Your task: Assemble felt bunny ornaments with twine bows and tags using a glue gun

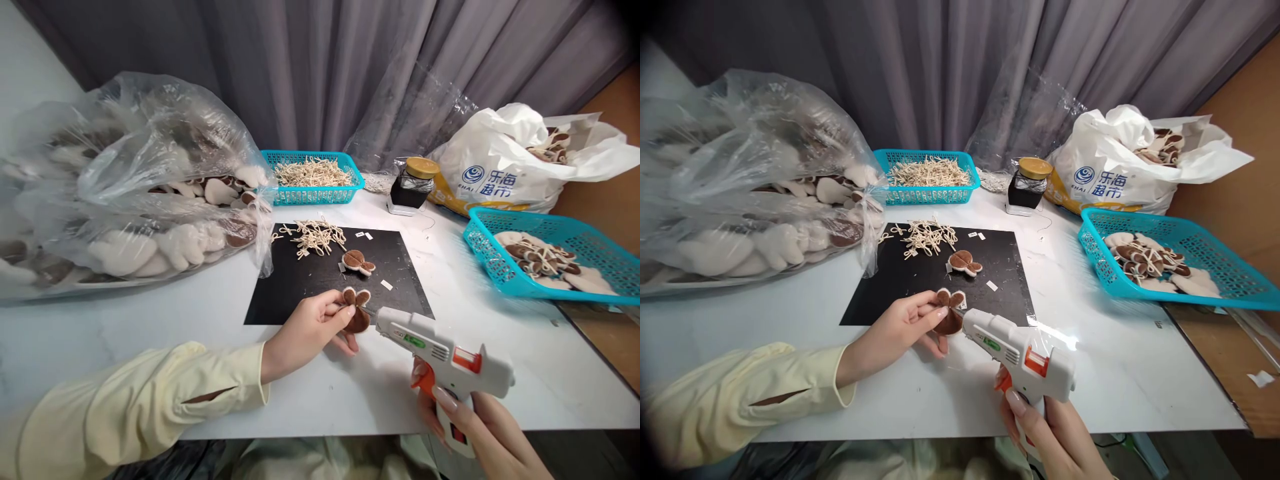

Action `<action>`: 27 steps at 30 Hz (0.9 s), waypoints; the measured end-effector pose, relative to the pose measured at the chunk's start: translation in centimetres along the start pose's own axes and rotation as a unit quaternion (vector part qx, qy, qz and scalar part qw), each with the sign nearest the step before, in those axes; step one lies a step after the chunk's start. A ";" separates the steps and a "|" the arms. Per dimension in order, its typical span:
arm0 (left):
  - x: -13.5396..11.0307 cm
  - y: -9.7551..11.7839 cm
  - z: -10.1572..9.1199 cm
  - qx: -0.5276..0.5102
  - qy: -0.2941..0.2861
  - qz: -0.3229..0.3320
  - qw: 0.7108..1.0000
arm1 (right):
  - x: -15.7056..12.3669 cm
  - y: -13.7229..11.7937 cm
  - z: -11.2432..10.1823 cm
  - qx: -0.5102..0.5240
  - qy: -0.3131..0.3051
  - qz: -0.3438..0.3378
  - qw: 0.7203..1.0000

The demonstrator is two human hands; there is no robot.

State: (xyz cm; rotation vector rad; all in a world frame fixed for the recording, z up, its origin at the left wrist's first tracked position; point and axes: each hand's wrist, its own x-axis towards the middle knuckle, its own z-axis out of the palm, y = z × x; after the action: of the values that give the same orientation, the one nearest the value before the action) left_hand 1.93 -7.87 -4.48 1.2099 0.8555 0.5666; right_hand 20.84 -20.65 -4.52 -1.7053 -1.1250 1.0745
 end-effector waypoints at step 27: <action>0.0 0.1 -0.1 0.003 -0.012 -0.015 1.000 | 0.7 -0.2 -0.4 -0.030 -0.073 -0.082 0.993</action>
State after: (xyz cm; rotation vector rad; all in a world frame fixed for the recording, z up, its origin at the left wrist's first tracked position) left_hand 1.85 -7.75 -4.44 1.2056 0.8540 0.5253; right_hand 21.31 -19.98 -4.40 -1.5674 -1.3781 1.0855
